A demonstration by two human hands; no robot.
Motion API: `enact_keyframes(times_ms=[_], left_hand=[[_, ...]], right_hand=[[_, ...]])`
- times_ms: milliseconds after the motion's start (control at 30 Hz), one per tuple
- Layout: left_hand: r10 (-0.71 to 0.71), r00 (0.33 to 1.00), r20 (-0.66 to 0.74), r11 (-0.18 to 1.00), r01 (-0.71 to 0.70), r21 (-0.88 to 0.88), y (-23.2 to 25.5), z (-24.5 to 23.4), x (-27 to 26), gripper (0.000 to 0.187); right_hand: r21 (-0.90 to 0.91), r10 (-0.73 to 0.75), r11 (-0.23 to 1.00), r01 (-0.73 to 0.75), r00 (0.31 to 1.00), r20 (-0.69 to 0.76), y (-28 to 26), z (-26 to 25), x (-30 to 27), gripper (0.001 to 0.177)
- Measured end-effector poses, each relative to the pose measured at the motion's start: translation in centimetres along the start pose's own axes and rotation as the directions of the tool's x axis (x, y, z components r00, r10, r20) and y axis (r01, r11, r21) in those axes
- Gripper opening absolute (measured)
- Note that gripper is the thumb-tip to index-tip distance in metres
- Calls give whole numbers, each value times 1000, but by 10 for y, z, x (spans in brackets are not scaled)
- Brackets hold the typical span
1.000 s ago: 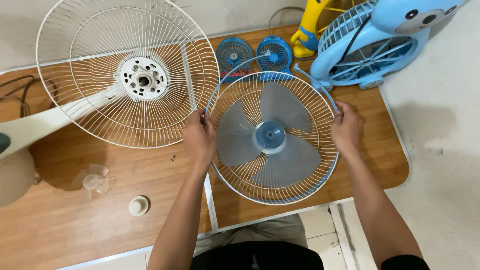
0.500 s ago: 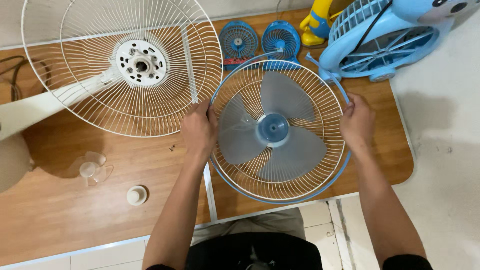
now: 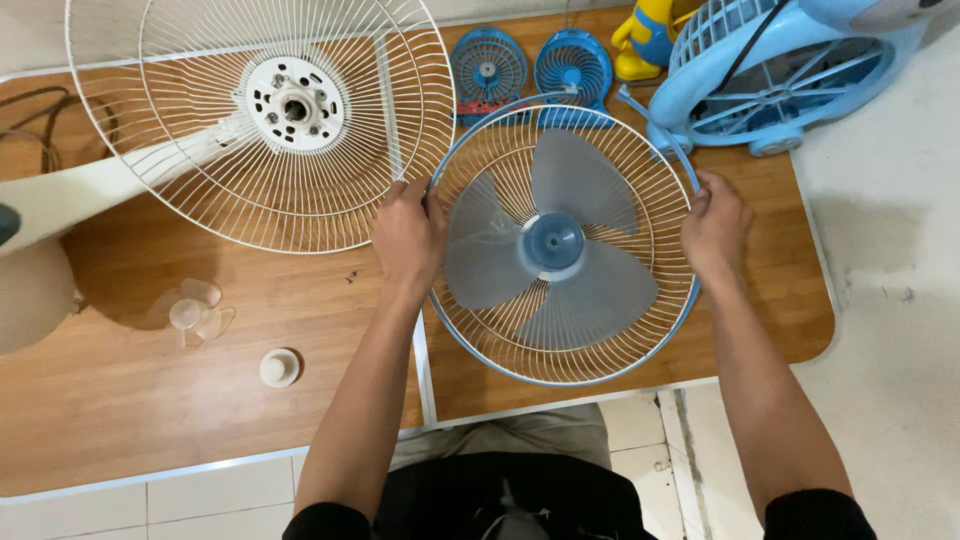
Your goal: The person assembles a standing fan by attaching the front grille, installing the fan blades, and securing the central cap. They also disassemble a small portable fan using a screwdriver and place the parts on the table.
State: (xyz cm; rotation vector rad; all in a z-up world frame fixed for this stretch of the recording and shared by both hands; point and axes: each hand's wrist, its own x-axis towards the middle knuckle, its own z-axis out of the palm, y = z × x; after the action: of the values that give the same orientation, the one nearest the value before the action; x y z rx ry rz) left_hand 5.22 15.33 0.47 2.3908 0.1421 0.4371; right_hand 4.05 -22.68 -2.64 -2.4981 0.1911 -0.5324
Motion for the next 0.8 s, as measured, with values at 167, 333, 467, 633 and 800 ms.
enact_keyframes(times_ms=[167,333,467,633,800], left_hand=[[7,999,34,999,-9,54,0,0,2,16],[-8,1000,12,997,7,72,1,2,2,17],[-37,998,51,998,34,58,1,5,4,18],[54,999,-2,998,-54,23,-4,4,2,19],[31,999,23,1000,-31,-4,-9,0,-4,20]], right_hand=[[-15,30,999,-29,999,31,-12,-7,0,30],[-88,65,994,-60,997,52,-24,-14,2,33],[-85,93,993,-88,994,57,-24,-14,3,34],[-38,40,999,-39,999,25,-19,-7,0,34],[-40,30,999,-30,1000,7,-10,-5,-11,32]])
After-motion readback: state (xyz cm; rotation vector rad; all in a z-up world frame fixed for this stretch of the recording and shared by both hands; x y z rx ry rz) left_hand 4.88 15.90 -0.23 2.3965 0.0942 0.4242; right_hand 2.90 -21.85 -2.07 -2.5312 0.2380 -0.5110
